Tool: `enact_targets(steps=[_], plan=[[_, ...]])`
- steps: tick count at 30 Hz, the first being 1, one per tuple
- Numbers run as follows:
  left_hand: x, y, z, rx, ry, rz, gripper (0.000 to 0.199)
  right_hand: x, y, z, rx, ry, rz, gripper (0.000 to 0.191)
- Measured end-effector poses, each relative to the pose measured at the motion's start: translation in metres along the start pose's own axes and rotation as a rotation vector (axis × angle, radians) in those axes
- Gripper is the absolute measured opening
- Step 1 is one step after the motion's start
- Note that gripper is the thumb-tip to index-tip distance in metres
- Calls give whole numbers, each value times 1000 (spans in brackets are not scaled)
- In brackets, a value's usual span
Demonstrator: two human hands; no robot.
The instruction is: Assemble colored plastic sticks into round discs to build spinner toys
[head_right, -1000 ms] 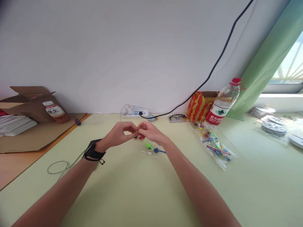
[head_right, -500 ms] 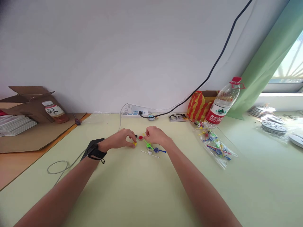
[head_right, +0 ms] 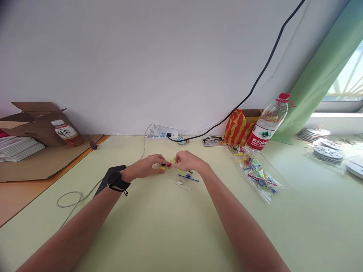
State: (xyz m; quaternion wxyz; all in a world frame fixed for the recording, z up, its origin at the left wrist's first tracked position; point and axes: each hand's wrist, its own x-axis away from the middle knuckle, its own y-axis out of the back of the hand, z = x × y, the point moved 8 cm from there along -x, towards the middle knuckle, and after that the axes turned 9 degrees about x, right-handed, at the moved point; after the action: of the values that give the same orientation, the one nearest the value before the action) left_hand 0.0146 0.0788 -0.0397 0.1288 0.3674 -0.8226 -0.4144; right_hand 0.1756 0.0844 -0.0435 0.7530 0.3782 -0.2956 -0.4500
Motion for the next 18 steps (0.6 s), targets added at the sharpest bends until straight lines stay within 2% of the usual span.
enact_targets(steps=[3, 6, 9, 11, 15, 18], plan=[[1, 0, -1, -11, 7, 5, 33, 0, 6, 2, -27, -12, -62, 11], [3, 3, 2, -35, 15, -7, 43, -1, 7, 4, -102, -12, -111, 13], [1, 12, -5, 18, 7, -109, 54, -2, 4, 6, -250, -22, -90, 10], [-1, 18, -16, 113, -16, -191, 49, -3, 3, 9, -358, -13, -76, 9], [-5, 21, -43, 275, -130, -260, 31, -1, 6, 18, -528, 37, -78, 9], [-5, 24, -50, 298, -165, -301, 21, 1, 7, 24, -623, 68, -72, 6]])
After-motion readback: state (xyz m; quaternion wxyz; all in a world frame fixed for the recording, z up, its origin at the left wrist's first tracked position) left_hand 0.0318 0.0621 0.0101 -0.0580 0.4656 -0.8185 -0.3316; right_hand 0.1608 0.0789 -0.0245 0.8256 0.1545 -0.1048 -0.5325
